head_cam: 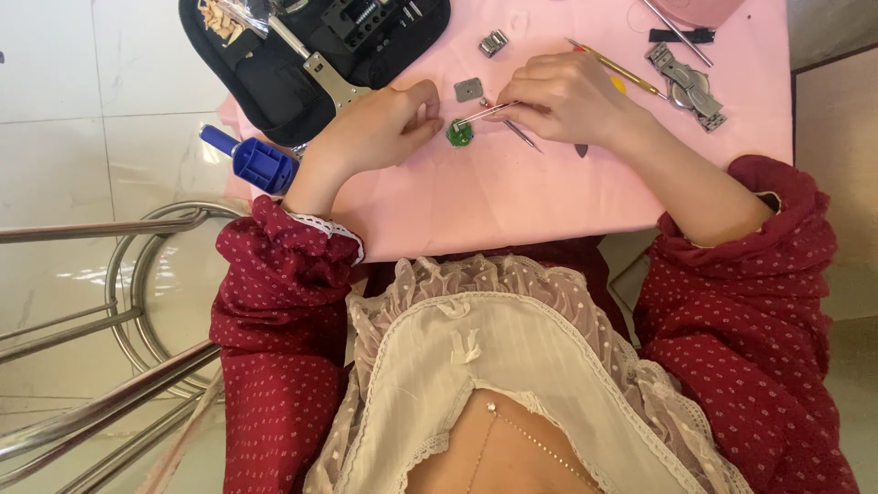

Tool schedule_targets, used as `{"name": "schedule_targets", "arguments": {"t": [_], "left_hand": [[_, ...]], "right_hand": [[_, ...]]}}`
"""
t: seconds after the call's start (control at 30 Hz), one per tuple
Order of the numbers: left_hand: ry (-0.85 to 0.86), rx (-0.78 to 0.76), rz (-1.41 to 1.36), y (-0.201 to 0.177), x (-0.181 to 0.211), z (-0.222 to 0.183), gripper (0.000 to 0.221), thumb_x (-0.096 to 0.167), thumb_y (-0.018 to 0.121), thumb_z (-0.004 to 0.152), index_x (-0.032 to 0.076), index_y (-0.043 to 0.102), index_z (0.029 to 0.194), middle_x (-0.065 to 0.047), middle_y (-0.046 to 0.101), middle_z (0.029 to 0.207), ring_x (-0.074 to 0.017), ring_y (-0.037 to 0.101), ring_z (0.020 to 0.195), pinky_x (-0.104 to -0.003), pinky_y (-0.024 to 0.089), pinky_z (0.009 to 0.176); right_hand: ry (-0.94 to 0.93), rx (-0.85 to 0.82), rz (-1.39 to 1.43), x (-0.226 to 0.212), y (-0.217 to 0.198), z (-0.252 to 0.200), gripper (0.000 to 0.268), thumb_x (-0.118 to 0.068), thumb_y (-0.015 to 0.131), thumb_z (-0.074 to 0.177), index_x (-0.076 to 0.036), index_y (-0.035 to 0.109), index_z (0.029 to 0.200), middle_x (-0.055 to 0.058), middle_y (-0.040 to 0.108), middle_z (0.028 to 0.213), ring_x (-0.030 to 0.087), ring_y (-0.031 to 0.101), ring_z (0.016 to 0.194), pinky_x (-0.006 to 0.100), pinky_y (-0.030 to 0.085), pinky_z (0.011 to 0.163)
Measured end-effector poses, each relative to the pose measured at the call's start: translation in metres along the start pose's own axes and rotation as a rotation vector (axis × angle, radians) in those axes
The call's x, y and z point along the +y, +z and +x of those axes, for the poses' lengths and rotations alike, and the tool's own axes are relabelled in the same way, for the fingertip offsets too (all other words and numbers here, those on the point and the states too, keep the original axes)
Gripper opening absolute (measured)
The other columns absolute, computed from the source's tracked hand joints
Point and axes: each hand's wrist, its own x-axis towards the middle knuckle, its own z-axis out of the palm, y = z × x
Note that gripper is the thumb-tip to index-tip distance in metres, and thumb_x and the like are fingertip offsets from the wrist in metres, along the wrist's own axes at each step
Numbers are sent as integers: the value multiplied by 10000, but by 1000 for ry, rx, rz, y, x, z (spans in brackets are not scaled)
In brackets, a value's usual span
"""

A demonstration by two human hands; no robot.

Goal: Repairing or assembling tiny watch components using precision tools like tweezers and a probe on a repair bench.

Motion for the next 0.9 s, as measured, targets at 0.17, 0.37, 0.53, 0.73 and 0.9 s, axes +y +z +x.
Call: {"name": "schedule_targets", "arguments": {"t": [0.17,0.37,0.53,0.73,0.9], "left_hand": [[6,-9,-7,-2,1,-1,137,271,523,1075,135,529,1080,-62,690,784,-310,602,634,-462,423,599],[13,2,-17,-2,1,-2,115,261,527,1076,146,529,1070,-50,643,675,-281,557,571,-443,398,577],[7,3,-17,-1,1,-2,113,242,516,1072,130,531,1078,-62,671,720,-286,567,580,-445,410,577],[6,4,-13,-1,1,-2,115,247,519,1078,134,537,1077,-61,649,685,-276,555,566,-440,400,566],[134,99,7,1,0,-1,65,173,522,1063,123,503,1101,-49,618,660,-286,515,528,-436,387,550]], "right_hand": [[46,-15,7,1,0,0,198,-286,774,1102,-144,772,964,-24,674,799,185,664,779,308,467,678],[77,-46,43,3,-6,-1,207,-237,750,1118,-99,762,963,-20,685,825,171,658,775,312,487,703],[120,-100,71,8,-14,-9,138,-197,742,1098,-101,771,1003,-30,691,849,174,660,811,314,499,765],[152,-124,83,11,-10,-12,155,-220,739,1095,-96,769,1007,-16,730,918,177,668,832,315,505,785],[182,-164,121,11,-12,-12,144,-203,734,1094,-76,748,1027,6,682,856,209,642,775,356,481,875]]}}
